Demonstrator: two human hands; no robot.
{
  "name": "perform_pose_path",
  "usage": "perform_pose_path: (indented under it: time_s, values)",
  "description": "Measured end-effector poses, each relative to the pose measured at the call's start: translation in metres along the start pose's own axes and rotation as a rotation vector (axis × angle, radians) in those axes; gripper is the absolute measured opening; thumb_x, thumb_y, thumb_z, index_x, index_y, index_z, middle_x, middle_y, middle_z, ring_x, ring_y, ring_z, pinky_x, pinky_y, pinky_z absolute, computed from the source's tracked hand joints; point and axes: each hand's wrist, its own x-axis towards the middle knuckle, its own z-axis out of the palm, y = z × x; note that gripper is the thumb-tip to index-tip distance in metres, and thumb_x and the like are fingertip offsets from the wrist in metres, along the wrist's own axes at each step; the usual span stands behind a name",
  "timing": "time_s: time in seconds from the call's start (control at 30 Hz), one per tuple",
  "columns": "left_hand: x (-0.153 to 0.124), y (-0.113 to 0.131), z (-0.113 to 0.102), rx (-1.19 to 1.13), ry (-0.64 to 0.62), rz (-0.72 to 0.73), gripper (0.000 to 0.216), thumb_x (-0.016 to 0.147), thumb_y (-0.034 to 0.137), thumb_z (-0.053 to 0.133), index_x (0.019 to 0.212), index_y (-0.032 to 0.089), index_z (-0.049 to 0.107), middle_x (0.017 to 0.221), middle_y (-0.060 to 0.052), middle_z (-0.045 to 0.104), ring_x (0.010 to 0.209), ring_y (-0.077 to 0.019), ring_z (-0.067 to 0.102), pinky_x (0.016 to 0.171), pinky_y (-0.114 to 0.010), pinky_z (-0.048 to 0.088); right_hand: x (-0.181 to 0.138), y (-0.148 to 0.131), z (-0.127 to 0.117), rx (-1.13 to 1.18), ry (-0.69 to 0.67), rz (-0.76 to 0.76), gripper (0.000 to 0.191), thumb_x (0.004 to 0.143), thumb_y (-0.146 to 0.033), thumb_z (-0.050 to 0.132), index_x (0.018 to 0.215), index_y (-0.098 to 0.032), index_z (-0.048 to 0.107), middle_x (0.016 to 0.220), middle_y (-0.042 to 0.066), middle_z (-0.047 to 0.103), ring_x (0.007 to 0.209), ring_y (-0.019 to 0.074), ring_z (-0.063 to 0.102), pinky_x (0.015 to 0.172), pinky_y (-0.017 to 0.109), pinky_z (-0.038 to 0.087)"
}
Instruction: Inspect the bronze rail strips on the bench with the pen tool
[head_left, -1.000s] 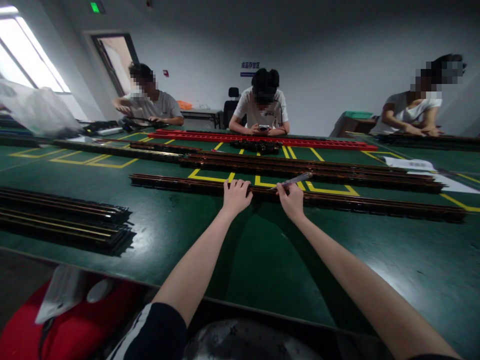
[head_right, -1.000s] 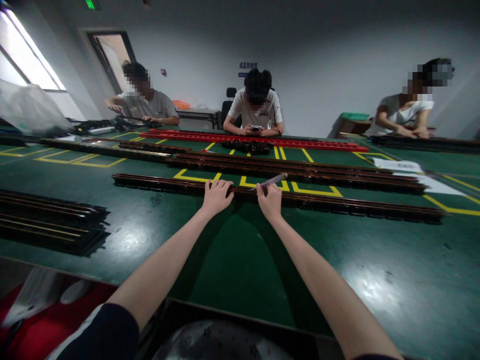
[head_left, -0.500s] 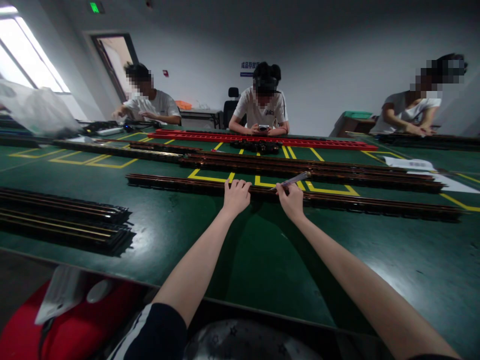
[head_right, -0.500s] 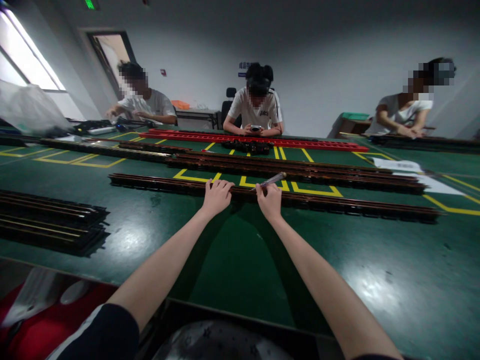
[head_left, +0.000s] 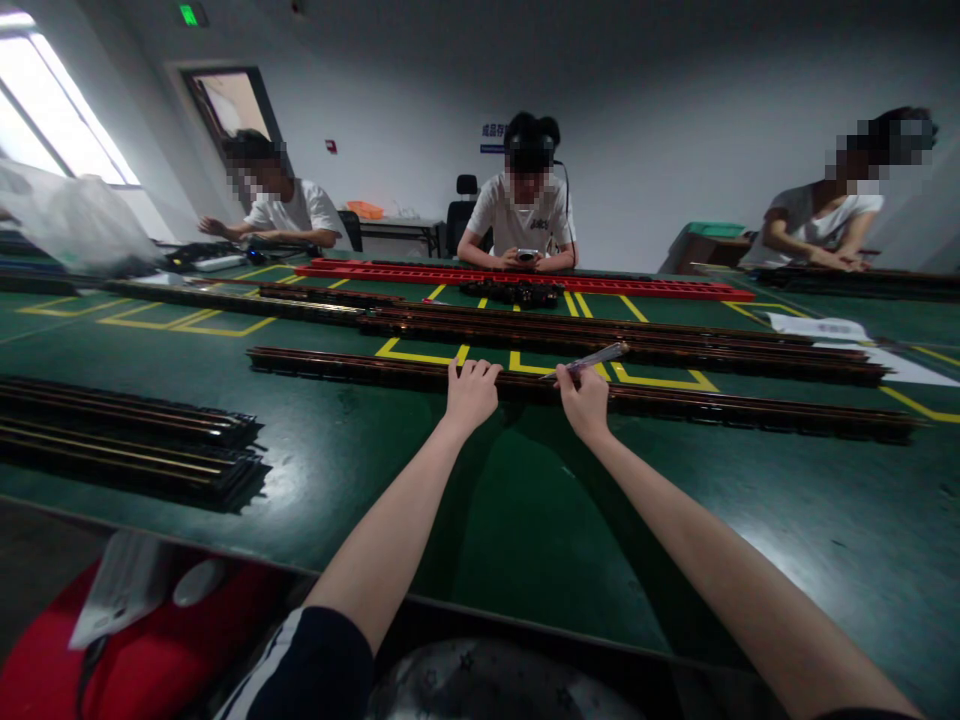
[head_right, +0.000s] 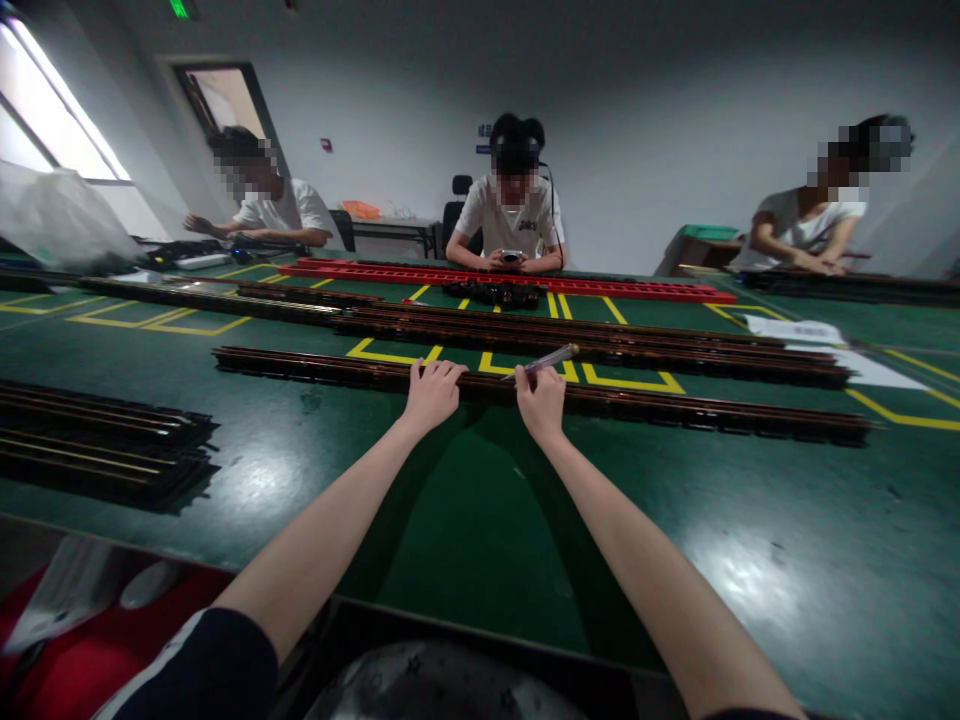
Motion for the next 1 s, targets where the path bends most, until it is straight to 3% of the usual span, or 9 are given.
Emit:
perform_pose_path:
  time_s: [1.0]
  values:
    - [0.0004,-0.0008,0.0016,-0.021,0.002,-0.001,0.044,0.085,0.010,0.038,0.122,0.021,0.059,0.121,-0.008,0.064,0.117,-0.0264,0.052,0.110,-0.055,0.027,-0.0012,-0.0038,-0.0009,0.016,-0.035,0.003,0.039,0.088,-0.047,0.046,0.059,-0.022,0.054,0.067,0.006,0.061,0.069,0.0230,0.057,0.073,0.040,0.042]
